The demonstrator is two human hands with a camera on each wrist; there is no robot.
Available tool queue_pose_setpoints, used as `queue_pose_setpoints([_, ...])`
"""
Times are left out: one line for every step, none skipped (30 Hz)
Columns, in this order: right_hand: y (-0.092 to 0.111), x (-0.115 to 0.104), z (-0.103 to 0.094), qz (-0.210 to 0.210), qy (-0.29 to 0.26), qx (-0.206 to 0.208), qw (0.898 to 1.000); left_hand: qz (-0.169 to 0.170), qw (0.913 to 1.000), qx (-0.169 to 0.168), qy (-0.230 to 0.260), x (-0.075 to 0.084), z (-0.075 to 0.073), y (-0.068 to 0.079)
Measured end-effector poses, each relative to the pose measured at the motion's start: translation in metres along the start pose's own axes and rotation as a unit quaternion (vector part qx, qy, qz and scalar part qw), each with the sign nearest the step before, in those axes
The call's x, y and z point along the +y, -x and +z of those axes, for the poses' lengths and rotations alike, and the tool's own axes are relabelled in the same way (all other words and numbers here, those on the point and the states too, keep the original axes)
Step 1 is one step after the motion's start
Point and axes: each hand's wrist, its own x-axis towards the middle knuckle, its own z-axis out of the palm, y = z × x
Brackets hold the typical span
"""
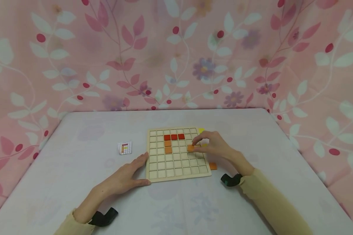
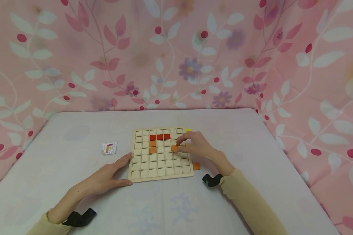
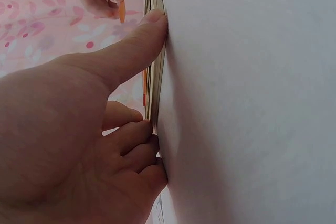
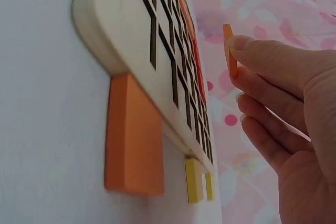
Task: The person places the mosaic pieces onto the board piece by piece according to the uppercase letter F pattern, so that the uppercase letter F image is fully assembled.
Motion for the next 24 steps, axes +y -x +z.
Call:
queue_pose_setpoints([-0.003, -0.002, 0.003, -0.005, -0.003, 0.000, 1.000, 0.001, 1.0000, 0.000, -0.001, 0.000, 0.000, 0.000])
queue_pose_setpoints([-0.005, -0.004, 0.006, -0.009, -0.011, -0.001, 1.000, 0.002, 1.0000, 0.000, -0.001, 0.000, 0.000, 0.000])
queue_pose_setpoints([-0.008, -0.007, 0.008, -0.012, -0.019, -0.003, 1.000, 0.002, 1.0000, 0.001, -0.002, 0.000, 0.000, 0.000])
queue_pose_setpoints([-0.010, -0.010, 0.011, -0.012, -0.025, -0.005, 1.000, 0.002, 1.0000, 0.001, -0.002, 0.000, 0.000, 0.000])
queue_pose_setpoints([-0.012, -0.013, 0.014, -0.012, -0.031, -0.007, 0.999, 0.002, 1.0000, 0.001, -0.003, -0.001, 0.000, 0.000])
queue_pose_setpoints([-0.014, -0.016, 0.016, -0.011, -0.032, -0.011, 0.999, 0.003, 1.0000, 0.002, -0.003, -0.001, 0.000, 0.000])
queue_pose_setpoints([-0.017, -0.019, 0.018, -0.008, -0.034, -0.015, 0.999, 0.003, 1.0000, 0.002, -0.003, -0.001, 0.000, 0.000])
queue_pose_setpoints([-0.019, -0.023, 0.021, -0.005, -0.038, -0.019, 0.999, 0.002, 1.0000, 0.002, -0.004, -0.001, 0.000, 0.000])
queue_pose_setpoints([-0.022, -0.025, 0.024, -0.004, -0.036, -0.023, 0.999, 0.002, 1.0000, 0.003, -0.004, -0.001, 0.001, 0.000])
queue_pose_setpoints([-0.024, -0.028, 0.026, -0.007, -0.035, -0.026, 0.999, 0.001, 1.0000, 0.002, -0.003, -0.001, 0.001, 0.000])
queue_pose_setpoints([-0.025, -0.030, 0.029, -0.009, -0.031, -0.029, 0.999, 0.000, 1.0000, 0.002, -0.004, -0.001, 0.001, 0.000])
queue_pose_setpoints([-0.027, -0.032, 0.031, -0.013, -0.027, -0.031, 0.999, -0.001, 1.0000, 0.002, -0.004, -0.001, 0.001, -0.001])
queue_pose_setpoints([-0.029, -0.033, 0.034, -0.016, -0.026, -0.033, 0.999, 0.000, 1.0000, 0.002, -0.005, -0.001, 0.001, -0.001])
queue_pose_setpoints([-0.030, -0.033, 0.037, -0.019, -0.023, -0.034, 0.999, 0.000, 1.0000, 0.002, -0.005, 0.000, 0.001, -0.001])
queue_pose_setpoints([-0.030, -0.034, 0.039, -0.024, -0.017, -0.036, 0.999, 0.000, 1.0000, 0.002, -0.006, 0.000, 0.001, -0.001])
queue_pose_setpoints([-0.031, -0.034, 0.041, -0.026, -0.015, -0.037, 0.999, 0.000, 1.0000, 0.002, -0.006, 0.000, 0.001, -0.001])
queue_pose_setpoints([-0.031, -0.034, 0.043, -0.028, -0.011, -0.039, 0.999, -0.001, 1.0000, 0.003, -0.006, 0.000, 0.000, -0.001])
queue_pose_setpoints([-0.031, -0.034, 0.044, -0.030, -0.011, -0.040, 0.999, -0.001, 1.0000, 0.004, -0.007, 0.000, 0.000, -0.001])
queue_pose_setpoints([-0.032, -0.034, 0.046, -0.031, -0.010, -0.042, 0.999, -0.001, 1.0000, 0.004, -0.007, 0.000, 0.000, -0.001])
queue_pose_setpoints([-0.032, -0.034, 0.047, -0.032, -0.007, -0.042, 0.999, -0.003, 1.0000, 0.005, -0.007, 0.000, 0.000, -0.001])
queue_pose_setpoints([-0.032, -0.034, 0.049, -0.034, -0.008, -0.042, 0.998, -0.006, 0.9999, 0.005, -0.007, 0.001, 0.000, 0.000])
queue_pose_setpoints([-0.032, -0.035, 0.050, -0.033, -0.005, -0.043, 0.999, -0.008, 0.9999, 0.005, -0.007, 0.001, 0.000, 0.000])
queue_pose_setpoints([-0.032, -0.035, 0.051, -0.031, 0.002, -0.044, 0.999, -0.009, 0.9999, 0.004, -0.008, 0.001, 0.000, 0.000])
queue_pose_setpoints([-0.032, -0.035, 0.052, -0.027, 0.007, -0.045, 0.999, -0.010, 0.9999, 0.004, -0.009, 0.001, 0.000, 0.000])
